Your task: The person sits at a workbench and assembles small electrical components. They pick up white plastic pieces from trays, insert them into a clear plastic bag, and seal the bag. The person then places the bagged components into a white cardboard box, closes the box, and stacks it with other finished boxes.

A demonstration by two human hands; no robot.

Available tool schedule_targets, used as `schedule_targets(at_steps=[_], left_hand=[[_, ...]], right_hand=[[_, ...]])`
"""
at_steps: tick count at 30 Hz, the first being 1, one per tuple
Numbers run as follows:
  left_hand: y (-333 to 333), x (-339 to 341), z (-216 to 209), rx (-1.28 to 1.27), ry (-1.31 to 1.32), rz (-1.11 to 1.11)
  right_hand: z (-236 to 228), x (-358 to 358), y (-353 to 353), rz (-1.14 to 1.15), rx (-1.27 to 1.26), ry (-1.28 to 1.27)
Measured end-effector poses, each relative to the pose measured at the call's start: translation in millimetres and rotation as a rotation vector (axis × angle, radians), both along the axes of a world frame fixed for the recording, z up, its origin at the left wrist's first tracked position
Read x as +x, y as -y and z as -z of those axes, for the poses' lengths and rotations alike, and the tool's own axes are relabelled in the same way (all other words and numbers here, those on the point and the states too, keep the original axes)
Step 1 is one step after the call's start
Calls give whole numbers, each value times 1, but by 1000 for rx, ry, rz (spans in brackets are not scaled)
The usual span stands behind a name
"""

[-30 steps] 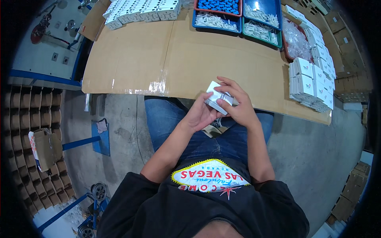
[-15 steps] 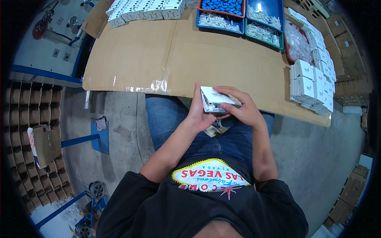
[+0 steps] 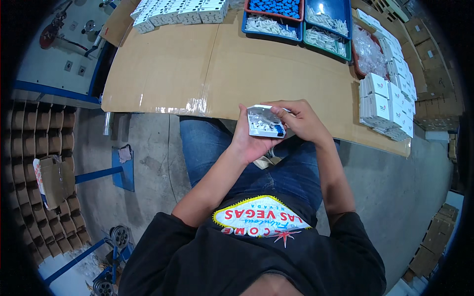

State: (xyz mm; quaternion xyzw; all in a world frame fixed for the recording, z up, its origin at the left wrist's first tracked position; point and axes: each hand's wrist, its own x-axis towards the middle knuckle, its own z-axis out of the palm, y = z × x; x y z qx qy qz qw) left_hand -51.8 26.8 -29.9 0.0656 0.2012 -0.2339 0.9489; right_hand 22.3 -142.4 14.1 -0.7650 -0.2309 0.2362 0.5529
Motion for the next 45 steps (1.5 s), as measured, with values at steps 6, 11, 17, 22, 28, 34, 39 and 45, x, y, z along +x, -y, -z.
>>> schedule_targets(at_steps=[6, 11, 17, 22, 28, 34, 39, 45], left_hand=[[2, -3, -7, 16, -170, -33], [-1, -1, -2, -2, -191, -12], [-8, -1, 9, -75, -136, 7], [-7, -2, 4, 4, -192, -6], [-15, -9, 26, -131, -51, 0], [-15, -6, 3, 73, -117, 4], [-17, -7, 7, 123, -91, 14], [-16, -6, -2, 202, -131, 28]], right_hand=[[13, 0, -5, -38, -21, 22], [13, 1, -4, -61, -82, 1], [14, -4, -8, -79, -11, 28], [19, -14, -11, -68, -23, 103], [24, -22, -13, -80, -23, 84], [16, -21, -14, -97, 15, -17], [26, -23, -13, -126, 35, -8], [27, -23, -10, -149, 39, -13]])
